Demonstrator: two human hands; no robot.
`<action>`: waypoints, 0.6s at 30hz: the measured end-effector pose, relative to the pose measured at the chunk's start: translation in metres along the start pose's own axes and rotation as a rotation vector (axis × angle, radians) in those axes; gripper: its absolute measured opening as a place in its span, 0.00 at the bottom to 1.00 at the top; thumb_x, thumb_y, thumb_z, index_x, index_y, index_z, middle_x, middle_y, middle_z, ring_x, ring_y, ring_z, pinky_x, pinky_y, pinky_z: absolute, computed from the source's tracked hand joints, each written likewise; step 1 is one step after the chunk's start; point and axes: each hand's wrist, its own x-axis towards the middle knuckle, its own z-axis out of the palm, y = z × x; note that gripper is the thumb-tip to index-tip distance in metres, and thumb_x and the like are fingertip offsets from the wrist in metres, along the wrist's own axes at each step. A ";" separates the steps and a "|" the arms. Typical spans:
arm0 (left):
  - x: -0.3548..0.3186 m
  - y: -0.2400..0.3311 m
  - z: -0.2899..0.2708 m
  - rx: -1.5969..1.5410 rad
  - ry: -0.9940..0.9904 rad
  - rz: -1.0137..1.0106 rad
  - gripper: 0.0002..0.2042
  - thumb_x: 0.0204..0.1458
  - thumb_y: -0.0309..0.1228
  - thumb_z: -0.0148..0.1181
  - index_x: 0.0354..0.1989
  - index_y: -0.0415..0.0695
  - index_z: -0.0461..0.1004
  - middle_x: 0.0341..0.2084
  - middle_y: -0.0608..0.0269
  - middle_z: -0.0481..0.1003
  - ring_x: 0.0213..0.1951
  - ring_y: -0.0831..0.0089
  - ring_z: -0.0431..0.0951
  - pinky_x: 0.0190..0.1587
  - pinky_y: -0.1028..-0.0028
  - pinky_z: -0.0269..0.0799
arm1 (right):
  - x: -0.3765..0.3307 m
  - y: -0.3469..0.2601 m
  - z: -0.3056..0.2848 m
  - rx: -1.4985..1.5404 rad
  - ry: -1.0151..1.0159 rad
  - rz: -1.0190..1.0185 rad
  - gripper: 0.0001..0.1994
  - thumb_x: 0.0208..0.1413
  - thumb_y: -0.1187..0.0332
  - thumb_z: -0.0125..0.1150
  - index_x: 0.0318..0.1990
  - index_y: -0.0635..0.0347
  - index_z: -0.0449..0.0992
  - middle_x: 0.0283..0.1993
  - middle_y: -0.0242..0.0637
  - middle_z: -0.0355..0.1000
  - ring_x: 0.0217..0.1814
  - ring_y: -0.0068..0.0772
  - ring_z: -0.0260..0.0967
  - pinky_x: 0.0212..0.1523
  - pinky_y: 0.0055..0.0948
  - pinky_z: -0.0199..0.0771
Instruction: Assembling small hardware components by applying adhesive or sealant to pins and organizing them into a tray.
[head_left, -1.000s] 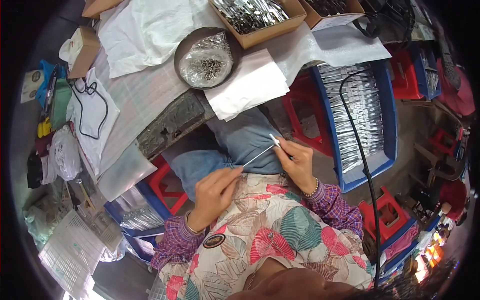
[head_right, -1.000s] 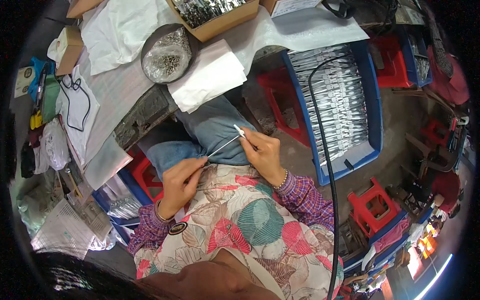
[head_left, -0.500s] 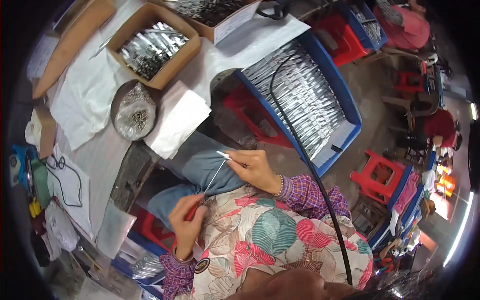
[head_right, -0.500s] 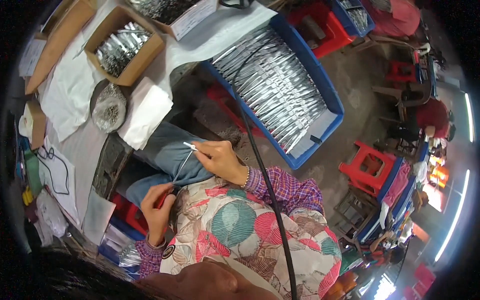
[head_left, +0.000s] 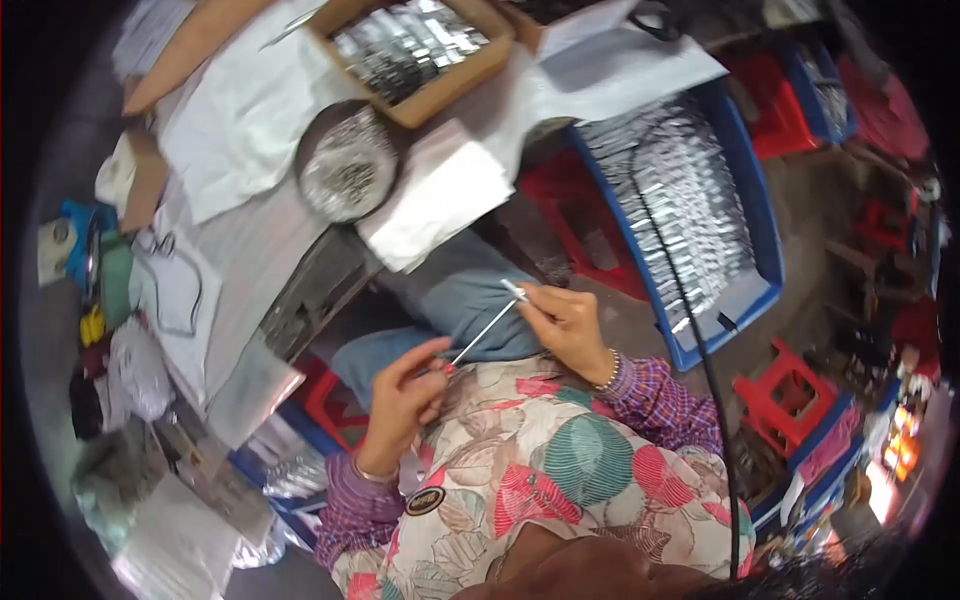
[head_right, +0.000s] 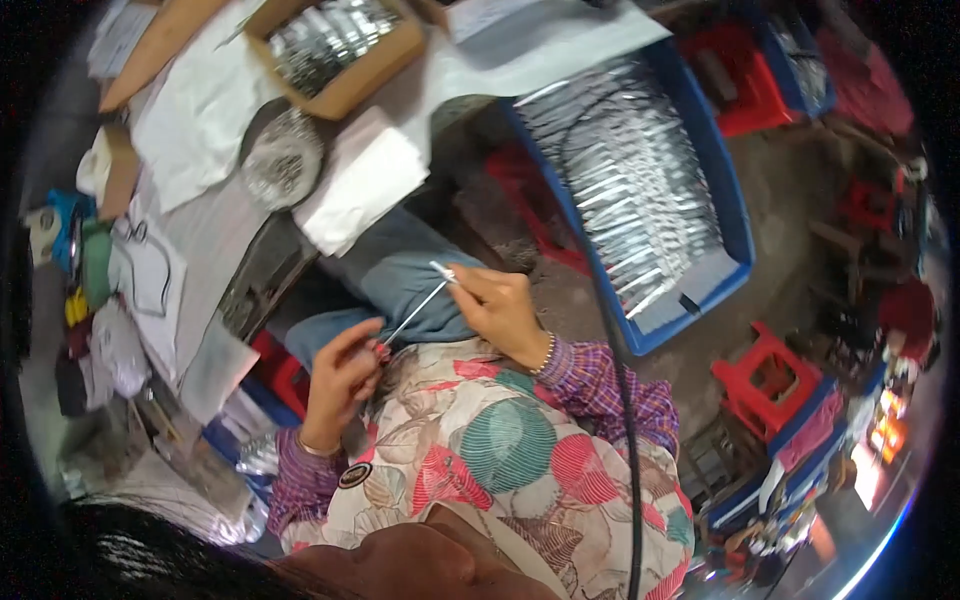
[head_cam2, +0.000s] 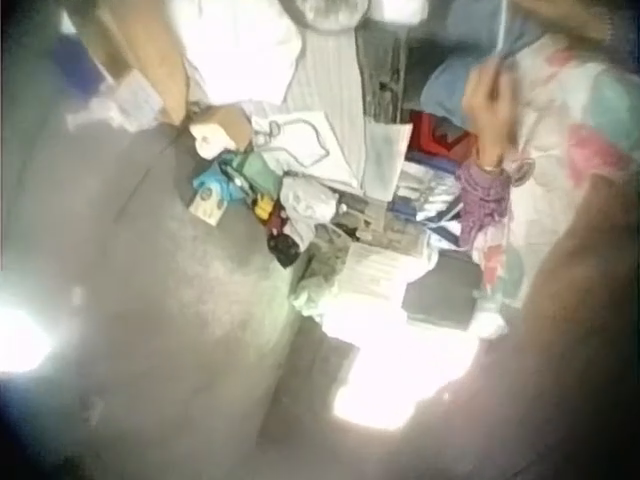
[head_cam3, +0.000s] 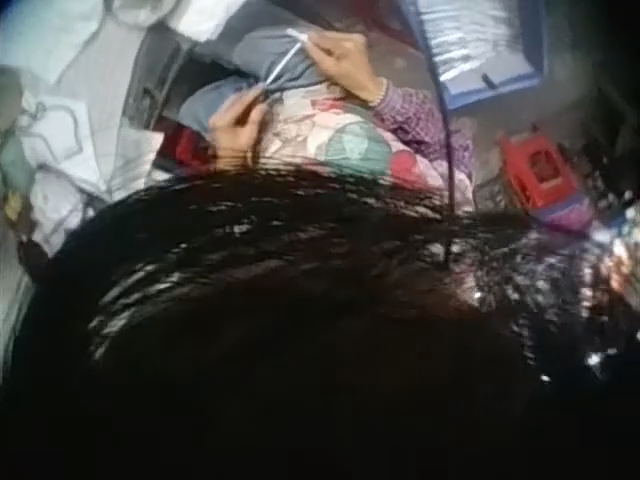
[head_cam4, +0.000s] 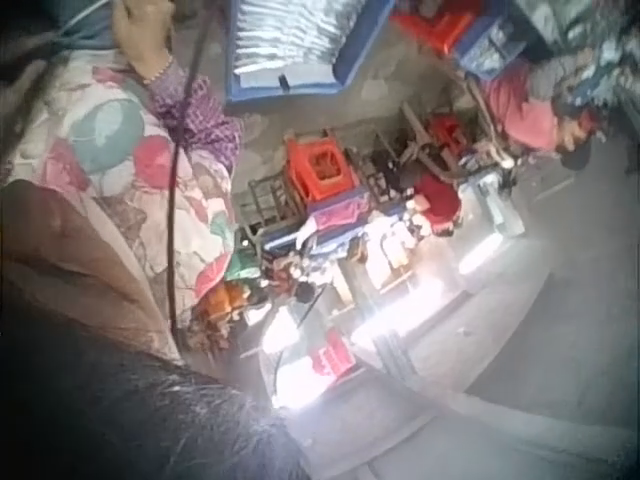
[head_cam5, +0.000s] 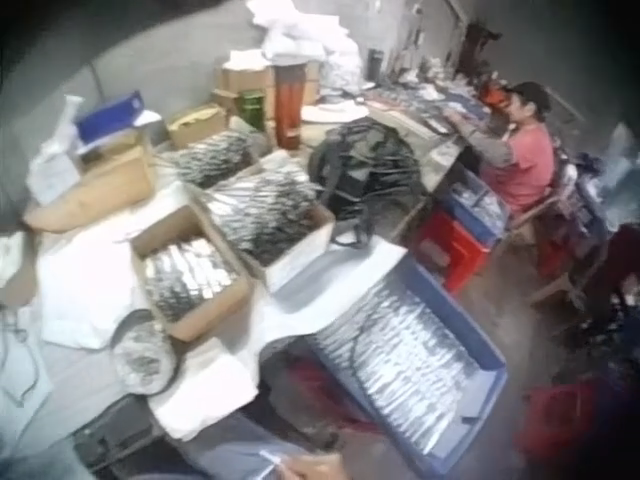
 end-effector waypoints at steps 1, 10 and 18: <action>0.000 0.015 0.006 -0.275 -0.069 -0.277 0.20 0.52 0.22 0.55 0.55 0.35 0.66 0.30 0.61 0.72 0.18 0.87 0.61 0.16 0.84 0.49 | -0.002 0.001 -0.001 -0.034 -0.020 -0.031 0.11 0.47 0.78 0.62 0.41 0.69 0.77 0.23 0.44 0.71 0.18 0.25 0.66 0.20 0.23 0.63; -0.003 -0.008 0.019 1.406 0.249 0.878 0.18 0.42 0.25 0.60 0.46 0.48 0.76 0.24 0.65 0.70 0.23 0.67 0.73 0.22 0.71 0.67 | -0.007 0.009 0.007 -0.050 -0.087 0.074 0.11 0.47 0.77 0.62 0.40 0.70 0.77 0.24 0.48 0.72 0.18 0.26 0.69 0.20 0.24 0.63; 0.002 -0.007 -0.013 -0.285 -0.236 -0.311 0.16 0.57 0.27 0.51 0.53 0.36 0.69 0.28 0.66 0.73 0.17 0.88 0.62 0.14 0.86 0.50 | -0.007 0.000 0.010 -0.038 -0.105 0.074 0.12 0.46 0.78 0.63 0.40 0.71 0.77 0.20 0.47 0.70 0.19 0.23 0.69 0.21 0.22 0.63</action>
